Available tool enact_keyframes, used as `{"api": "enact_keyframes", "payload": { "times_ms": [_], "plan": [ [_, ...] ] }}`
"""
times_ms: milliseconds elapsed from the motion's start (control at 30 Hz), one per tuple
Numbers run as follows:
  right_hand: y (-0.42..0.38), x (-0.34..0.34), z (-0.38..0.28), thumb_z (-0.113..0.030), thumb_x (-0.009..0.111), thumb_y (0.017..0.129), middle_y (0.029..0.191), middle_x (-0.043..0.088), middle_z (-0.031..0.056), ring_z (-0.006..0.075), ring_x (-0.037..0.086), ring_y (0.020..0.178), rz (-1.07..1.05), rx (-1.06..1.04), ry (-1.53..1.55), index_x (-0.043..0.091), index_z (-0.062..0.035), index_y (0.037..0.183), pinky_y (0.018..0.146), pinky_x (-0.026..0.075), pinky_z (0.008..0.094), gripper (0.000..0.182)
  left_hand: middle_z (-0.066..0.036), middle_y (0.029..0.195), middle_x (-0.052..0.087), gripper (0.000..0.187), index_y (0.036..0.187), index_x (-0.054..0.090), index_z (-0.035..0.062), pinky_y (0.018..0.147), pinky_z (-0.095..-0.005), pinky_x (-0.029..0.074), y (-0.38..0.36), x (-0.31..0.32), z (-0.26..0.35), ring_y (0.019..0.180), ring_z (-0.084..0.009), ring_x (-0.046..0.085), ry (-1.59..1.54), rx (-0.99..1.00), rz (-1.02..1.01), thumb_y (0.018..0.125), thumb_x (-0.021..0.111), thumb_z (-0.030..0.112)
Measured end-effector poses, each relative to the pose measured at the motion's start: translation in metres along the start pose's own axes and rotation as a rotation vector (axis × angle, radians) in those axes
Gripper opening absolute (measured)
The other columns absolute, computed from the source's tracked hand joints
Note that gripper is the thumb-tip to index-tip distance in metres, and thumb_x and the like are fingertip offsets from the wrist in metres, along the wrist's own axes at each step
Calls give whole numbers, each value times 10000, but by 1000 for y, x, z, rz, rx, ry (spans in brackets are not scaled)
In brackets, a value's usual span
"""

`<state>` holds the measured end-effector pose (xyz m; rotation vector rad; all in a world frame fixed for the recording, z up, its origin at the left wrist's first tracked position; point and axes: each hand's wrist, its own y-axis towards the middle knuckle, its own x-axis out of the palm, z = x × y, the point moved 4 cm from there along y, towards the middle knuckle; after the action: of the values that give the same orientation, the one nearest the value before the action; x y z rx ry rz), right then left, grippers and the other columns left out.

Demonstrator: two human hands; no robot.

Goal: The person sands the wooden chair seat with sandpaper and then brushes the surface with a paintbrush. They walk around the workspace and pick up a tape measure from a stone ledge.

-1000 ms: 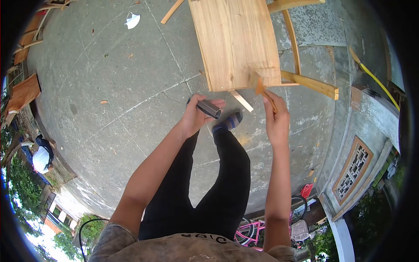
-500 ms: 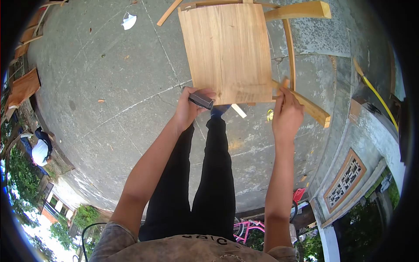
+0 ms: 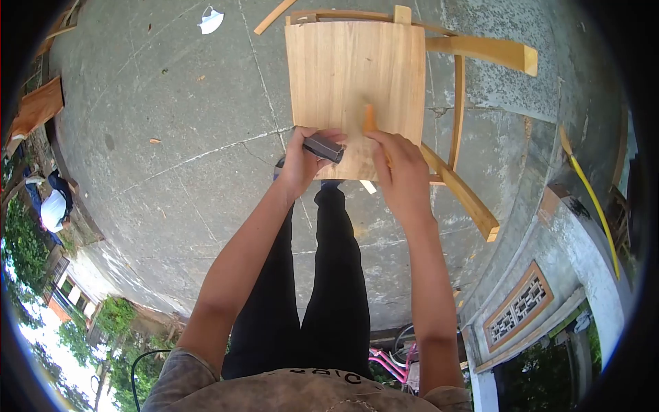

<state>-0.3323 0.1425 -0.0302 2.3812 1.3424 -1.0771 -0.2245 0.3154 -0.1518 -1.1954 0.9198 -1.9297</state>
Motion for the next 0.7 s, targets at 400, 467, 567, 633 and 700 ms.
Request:
{"api": "enact_keyframes", "payload": {
  "times_ms": [400,467,567,633,700],
  "plan": [
    [87,-4,-7,-131,645,999,1002,759,100,305,684,949,202,-140,-278,742,-107,1125,878,455,441,161,-140,1326,718,697,1374,656,12,1055,-378,445,2,6,-2,1178,-248,679,35,8,72,941,492,534],
    [88,-8,-1,-119,640,993,997,766,91,296,685,936,128,-174,-230,752,-116,1122,875,450,432,171,-141,1325,718,700,1380,654,10,1060,-384,445,2,10,-1,1181,-252,678,35,4,66,941,494,531],
    [93,-21,23,-108,638,993,1001,772,88,294,687,919,100,-142,-347,760,-111,1114,872,450,432,173,-137,1325,720,697,1389,653,11,1066,-388,443,6,15,2,1185,-254,673,45,15,64,944,497,523],
    [99,-44,27,-107,637,998,1014,775,92,293,690,911,290,-33,-466,761,-98,1101,871,450,429,161,-132,1325,720,693,1394,654,13,1070,-387,441,10,16,5,1188,-253,670,56,24,67,947,498,520],
    [99,-39,29,-110,638,1008,1013,773,109,306,697,901,132,100,15,757,-73,1089,851,469,436,149,-128,1326,721,691,1398,656,17,1074,-387,438,13,18,4,1191,-249,666,77,14,63,949,500,519]
  ]
}}
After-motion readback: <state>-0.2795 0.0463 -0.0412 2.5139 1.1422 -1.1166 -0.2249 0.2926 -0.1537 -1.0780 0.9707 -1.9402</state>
